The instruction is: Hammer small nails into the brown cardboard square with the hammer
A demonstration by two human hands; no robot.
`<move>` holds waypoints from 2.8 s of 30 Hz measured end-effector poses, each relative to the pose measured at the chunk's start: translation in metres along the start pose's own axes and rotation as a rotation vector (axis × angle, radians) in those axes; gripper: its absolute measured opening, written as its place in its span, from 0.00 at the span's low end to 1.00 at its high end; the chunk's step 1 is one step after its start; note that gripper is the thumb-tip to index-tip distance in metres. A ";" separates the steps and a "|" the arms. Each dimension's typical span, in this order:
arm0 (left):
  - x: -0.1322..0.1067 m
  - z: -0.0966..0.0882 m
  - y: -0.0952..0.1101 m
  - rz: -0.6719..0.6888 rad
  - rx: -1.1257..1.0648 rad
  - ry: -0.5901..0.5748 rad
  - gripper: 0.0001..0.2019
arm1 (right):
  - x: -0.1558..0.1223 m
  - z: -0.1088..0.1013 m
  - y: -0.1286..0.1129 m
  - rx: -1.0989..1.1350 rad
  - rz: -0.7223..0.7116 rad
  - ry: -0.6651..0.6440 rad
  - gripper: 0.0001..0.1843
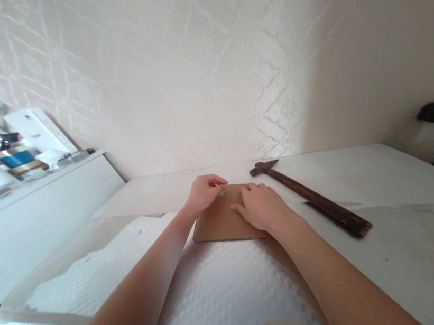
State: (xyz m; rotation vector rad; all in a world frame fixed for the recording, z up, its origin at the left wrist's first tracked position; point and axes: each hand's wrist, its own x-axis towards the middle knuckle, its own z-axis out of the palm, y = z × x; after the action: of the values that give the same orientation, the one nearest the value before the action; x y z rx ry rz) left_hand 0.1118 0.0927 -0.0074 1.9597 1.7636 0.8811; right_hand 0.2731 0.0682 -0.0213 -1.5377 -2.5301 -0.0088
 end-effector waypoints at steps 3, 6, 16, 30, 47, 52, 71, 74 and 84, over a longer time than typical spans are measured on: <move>0.001 0.002 -0.002 -0.007 0.001 -0.050 0.09 | 0.000 0.002 0.001 0.008 -0.004 0.004 0.27; 0.000 0.003 -0.002 -0.011 0.030 -0.072 0.08 | -0.001 0.002 0.002 0.014 0.004 0.011 0.26; -0.002 -0.001 0.000 -0.048 0.098 -0.098 0.08 | 0.000 0.001 0.002 0.027 -0.014 0.015 0.26; -0.001 0.000 -0.001 -0.067 0.071 -0.111 0.08 | -0.008 -0.016 0.033 -0.095 0.358 0.064 0.19; 0.004 0.002 -0.006 -0.123 -0.043 -0.100 0.12 | -0.015 -0.018 0.086 -0.077 0.571 0.052 0.13; 0.007 0.005 -0.011 -0.153 -0.123 -0.098 0.16 | -0.016 -0.028 0.076 -0.119 0.530 0.152 0.16; 0.011 0.009 -0.021 -0.166 -0.184 -0.102 0.17 | -0.013 -0.042 0.059 -0.017 0.135 0.285 0.10; 0.012 0.010 -0.023 -0.155 -0.205 -0.098 0.17 | -0.013 -0.043 0.058 -0.021 0.150 0.291 0.09; 0.012 0.008 -0.021 -0.143 -0.176 -0.105 0.14 | -0.014 -0.045 0.053 -0.060 0.152 0.255 0.08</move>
State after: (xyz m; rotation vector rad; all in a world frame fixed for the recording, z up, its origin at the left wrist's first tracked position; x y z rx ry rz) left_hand 0.1014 0.1091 -0.0243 1.7152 1.6821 0.8388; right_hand 0.3329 0.0761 0.0158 -1.6321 -2.2318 -0.2461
